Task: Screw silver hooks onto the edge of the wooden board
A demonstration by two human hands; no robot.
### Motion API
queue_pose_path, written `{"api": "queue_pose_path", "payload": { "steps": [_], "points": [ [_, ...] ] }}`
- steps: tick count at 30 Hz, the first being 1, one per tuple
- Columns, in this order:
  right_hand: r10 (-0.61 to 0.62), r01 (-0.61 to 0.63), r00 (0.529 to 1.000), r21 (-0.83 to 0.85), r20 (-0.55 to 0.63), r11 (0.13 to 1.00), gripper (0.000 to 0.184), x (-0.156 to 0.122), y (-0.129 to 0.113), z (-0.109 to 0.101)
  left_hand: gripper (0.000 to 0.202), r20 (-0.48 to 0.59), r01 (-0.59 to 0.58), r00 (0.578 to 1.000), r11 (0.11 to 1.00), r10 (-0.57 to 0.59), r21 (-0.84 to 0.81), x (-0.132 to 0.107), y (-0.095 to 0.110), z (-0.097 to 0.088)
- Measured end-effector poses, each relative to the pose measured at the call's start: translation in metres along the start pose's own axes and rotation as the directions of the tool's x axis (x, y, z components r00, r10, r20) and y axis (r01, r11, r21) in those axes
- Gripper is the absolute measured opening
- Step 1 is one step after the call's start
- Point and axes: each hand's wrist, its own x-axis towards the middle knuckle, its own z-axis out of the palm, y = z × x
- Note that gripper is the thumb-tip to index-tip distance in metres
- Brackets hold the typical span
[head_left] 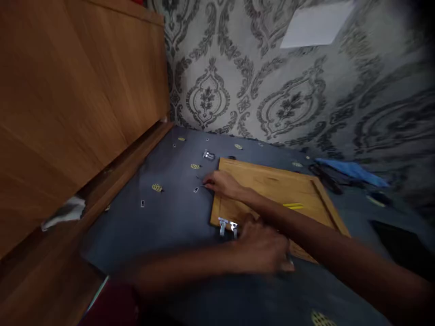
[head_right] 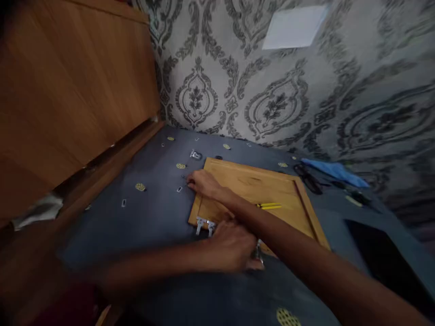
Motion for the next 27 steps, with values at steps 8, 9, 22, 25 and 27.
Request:
{"api": "queue_pose_path", "payload": {
  "steps": [8, 9, 22, 25, 27],
  "points": [
    [-0.013, 0.015, 0.999, 0.027, -0.047, 1.000, 0.032, 0.002, 0.004, 0.007, 0.047, -0.101, -0.036, 0.994, 0.999, 0.039, 0.036, 0.005, -0.008, 0.014],
    [-0.016, 0.018, 0.998, 0.038, -0.060, 0.999, 0.032, 0.003, 0.004, 0.008, 0.049, -0.119, -0.033, 0.992, 0.998, 0.039, 0.050, 0.006, -0.009, 0.017],
    [0.356, -0.102, 0.833, 0.515, -0.423, 0.851, 0.015, -0.111, 0.036, -0.025, 0.039, -0.148, -0.042, 0.987, 0.991, 0.061, 0.130, 0.000, -0.005, 0.016],
    [0.494, 0.021, 0.751, 0.765, -0.437, 0.644, 0.025, -0.178, 0.043, -0.013, 0.036, -0.146, -0.008, 0.989, 0.990, 0.029, 0.142, 0.000, -0.004, 0.015],
    [0.588, 0.023, 0.732, 0.875, -0.344, 0.483, 0.035, -0.213, 0.042, 0.001, 0.034, -0.127, 0.005, 0.992, 0.988, 0.015, 0.155, 0.000, -0.002, 0.014]
  ]
}}
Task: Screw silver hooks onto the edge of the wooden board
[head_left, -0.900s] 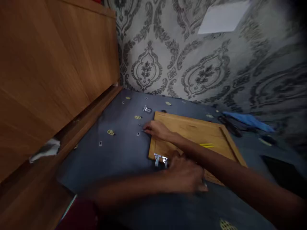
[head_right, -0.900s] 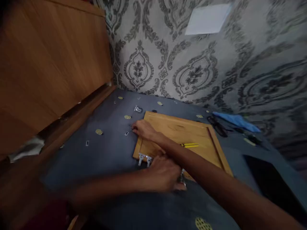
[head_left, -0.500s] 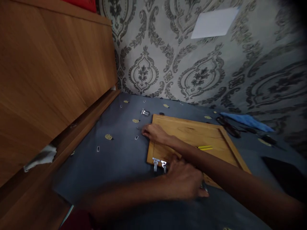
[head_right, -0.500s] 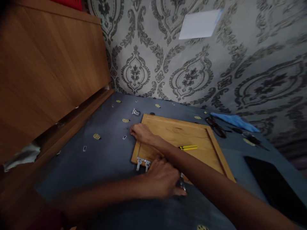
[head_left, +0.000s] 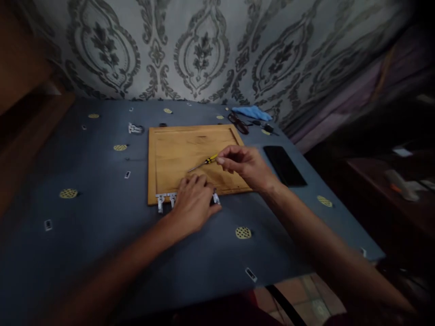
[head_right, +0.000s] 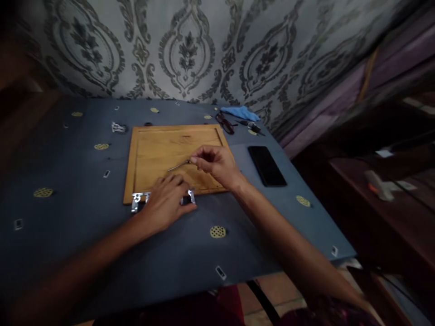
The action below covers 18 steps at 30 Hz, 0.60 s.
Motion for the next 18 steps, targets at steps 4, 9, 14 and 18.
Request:
{"api": "queue_pose_path", "payload": {
  "steps": [4, 9, 14, 18],
  "points": [
    [0.186, -0.190, 0.981, 0.078, 0.048, 0.979, 0.042, -0.043, 0.022, -0.009, 0.036, 0.030, 0.010, 0.999, 1.000, -0.011, 0.030, 0.001, 0.002, -0.002],
    [0.130, -0.128, 0.982, -0.029, 0.137, 0.991, 0.032, -0.058, 0.030, -0.003, 0.035, 0.039, 0.017, 0.999, 0.999, -0.019, 0.047, 0.003, 0.002, -0.001],
    [0.092, -0.063, 0.980, -0.161, 0.176, 0.985, 0.023, -0.054, 0.029, -0.003, 0.037, 0.064, 0.030, 0.997, 0.999, -0.032, 0.036, 0.004, 0.003, -0.002],
    [0.060, -0.014, 0.973, -0.202, 0.223, 0.979, 0.016, -0.048, 0.033, -0.001, 0.038, 0.092, 0.038, 0.995, 0.998, -0.042, 0.039, 0.005, 0.004, -0.005]
  ]
}}
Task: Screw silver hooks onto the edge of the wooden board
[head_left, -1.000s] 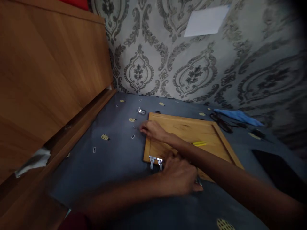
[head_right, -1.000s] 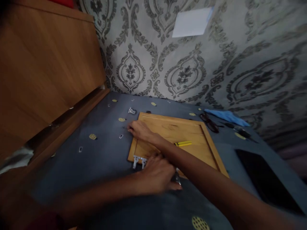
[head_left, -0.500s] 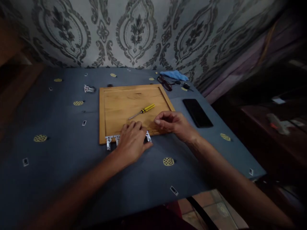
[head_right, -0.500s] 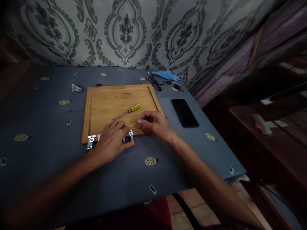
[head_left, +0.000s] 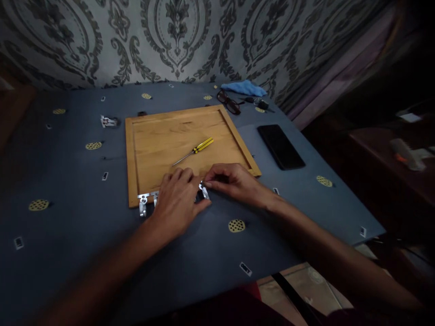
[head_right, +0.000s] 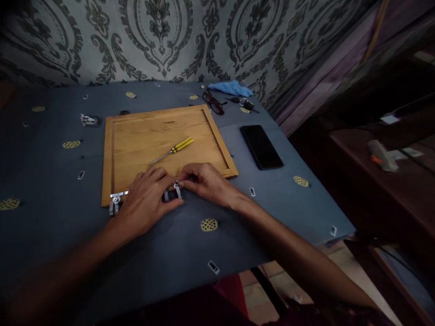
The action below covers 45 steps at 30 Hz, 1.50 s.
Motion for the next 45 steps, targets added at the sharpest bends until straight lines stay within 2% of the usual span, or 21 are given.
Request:
{"api": "queue_pose_path", "payload": {
  "steps": [12, 23, 32, 37, 45],
  "points": [
    [-0.011, 0.010, 1.000, -0.058, -0.009, 0.998, 0.012, 0.006, -0.003, -0.001, 0.035, 0.005, -0.008, 1.000, 1.000, 0.008, -0.021, 0.000, 0.000, 0.000],
    [-0.010, 0.001, 1.000, -0.342, -0.025, 0.940, 0.008, 0.008, -0.018, -0.001, 0.040, -0.018, -0.004, 1.000, 1.000, 0.003, -0.031, 0.000, -0.002, 0.002],
    [-0.156, 0.125, 0.986, -0.342, -0.063, 0.931, 0.014, 0.002, -0.001, 0.008, 0.036, -0.018, 0.011, 1.000, 0.995, -0.013, -0.100, 0.001, -0.002, 0.001],
    [-0.249, 0.209, 0.965, -0.332, -0.080, 0.920, 0.021, -0.002, 0.006, 0.012, 0.036, -0.036, 0.002, 0.999, 0.996, -0.005, -0.084, 0.001, -0.003, 0.003],
    [-0.373, 0.292, 0.919, -0.415, -0.128, 0.862, 0.021, -0.006, 0.012, 0.021, 0.034, -0.065, -0.013, 0.998, 0.998, 0.009, -0.063, 0.001, -0.004, 0.005]
  ]
}}
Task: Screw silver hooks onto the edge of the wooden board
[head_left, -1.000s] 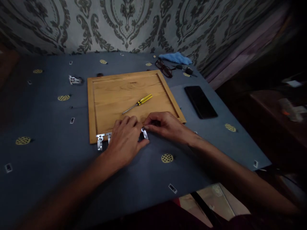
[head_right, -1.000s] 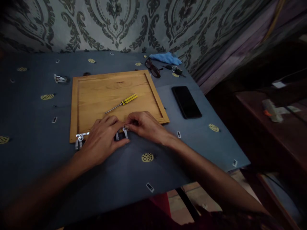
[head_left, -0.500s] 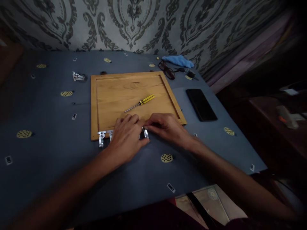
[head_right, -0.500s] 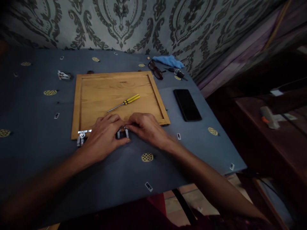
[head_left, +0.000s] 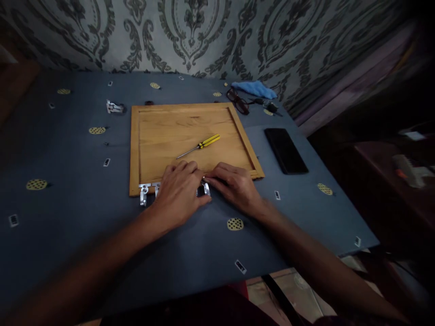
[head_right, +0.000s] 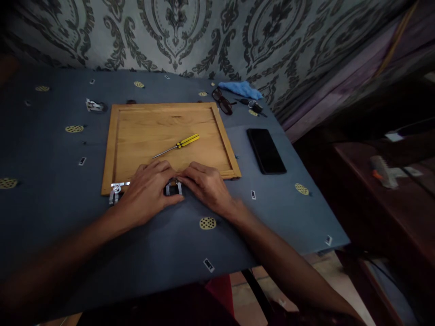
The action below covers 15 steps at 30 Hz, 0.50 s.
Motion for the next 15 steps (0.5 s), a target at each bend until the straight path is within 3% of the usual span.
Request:
{"api": "queue_pose_path", "payload": {
  "steps": [15],
  "points": [
    [-0.085, 0.083, 0.989, -0.017, -0.120, 0.996, 0.016, -0.0105, 0.0073, -0.0060, 0.030, -0.047, -0.009, 0.999, 0.999, 0.006, -0.048, -0.0002, -0.0005, 0.0020]
  ]
}}
